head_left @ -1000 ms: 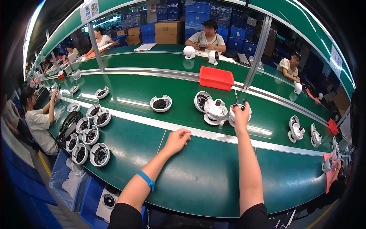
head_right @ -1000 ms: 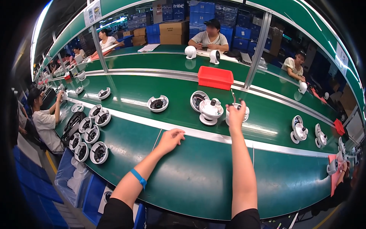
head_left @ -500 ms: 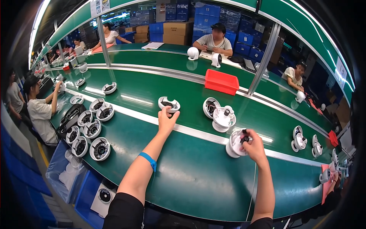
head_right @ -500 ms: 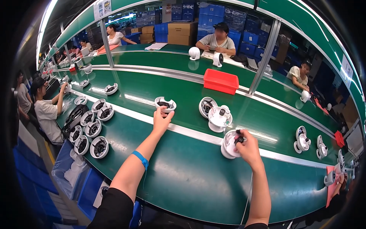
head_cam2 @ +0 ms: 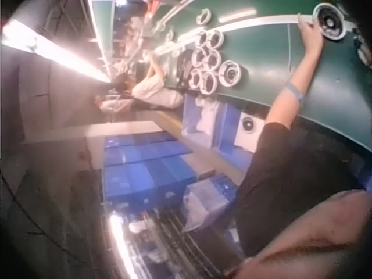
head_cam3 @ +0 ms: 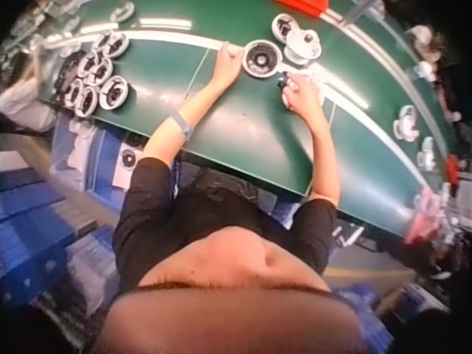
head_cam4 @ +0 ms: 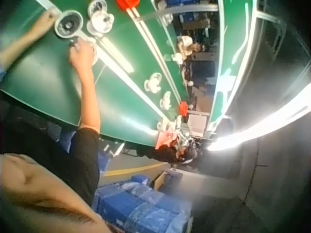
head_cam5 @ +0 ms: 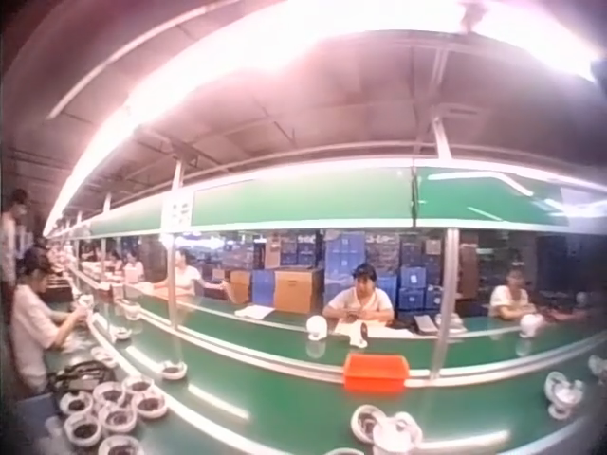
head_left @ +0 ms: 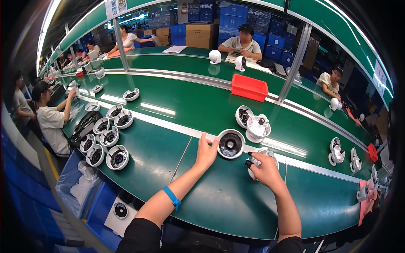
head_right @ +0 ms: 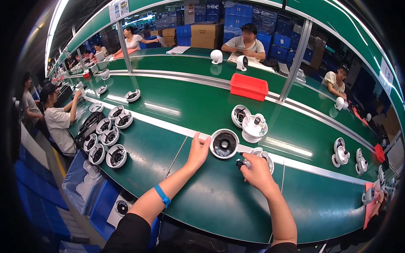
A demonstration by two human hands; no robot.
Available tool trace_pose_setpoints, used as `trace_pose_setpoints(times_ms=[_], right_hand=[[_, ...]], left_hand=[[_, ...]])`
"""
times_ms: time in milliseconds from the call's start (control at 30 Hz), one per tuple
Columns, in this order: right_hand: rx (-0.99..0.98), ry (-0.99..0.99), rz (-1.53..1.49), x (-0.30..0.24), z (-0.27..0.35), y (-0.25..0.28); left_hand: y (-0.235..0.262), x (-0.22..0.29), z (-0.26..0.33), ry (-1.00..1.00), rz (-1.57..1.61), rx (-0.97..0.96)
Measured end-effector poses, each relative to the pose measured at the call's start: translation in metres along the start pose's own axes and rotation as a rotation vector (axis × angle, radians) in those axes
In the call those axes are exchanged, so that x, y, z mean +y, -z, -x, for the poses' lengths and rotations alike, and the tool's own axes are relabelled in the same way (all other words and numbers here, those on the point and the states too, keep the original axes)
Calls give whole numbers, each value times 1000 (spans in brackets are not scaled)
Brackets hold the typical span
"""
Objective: Manually assembling dome-style security camera components on a factory production line.
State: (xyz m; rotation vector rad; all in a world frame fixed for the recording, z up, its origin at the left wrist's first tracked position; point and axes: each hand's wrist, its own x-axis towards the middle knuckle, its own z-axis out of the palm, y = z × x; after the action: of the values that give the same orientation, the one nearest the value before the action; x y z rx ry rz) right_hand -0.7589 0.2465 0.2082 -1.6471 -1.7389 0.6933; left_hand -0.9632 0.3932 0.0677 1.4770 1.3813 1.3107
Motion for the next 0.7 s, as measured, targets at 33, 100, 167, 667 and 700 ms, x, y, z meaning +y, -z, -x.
trace_pose_setpoints(times_ms=[33,100,167,667,700], right_hand=[[-3,0,1,2,-2,-1],[-39,-57,-71,6,-6,-2],[-28,-37,-75,16,-10,-6],[183,308,83,4,-34,-56],[182,303,80,5,-34,-61]], left_hand=[[9,21,6,54,-21,-110],[2,12,3,-104,-309,-129],[2,32,3,-37,-409,-240],[50,19,-16,200,74,-474],[60,25,-12,310,135,-493]])
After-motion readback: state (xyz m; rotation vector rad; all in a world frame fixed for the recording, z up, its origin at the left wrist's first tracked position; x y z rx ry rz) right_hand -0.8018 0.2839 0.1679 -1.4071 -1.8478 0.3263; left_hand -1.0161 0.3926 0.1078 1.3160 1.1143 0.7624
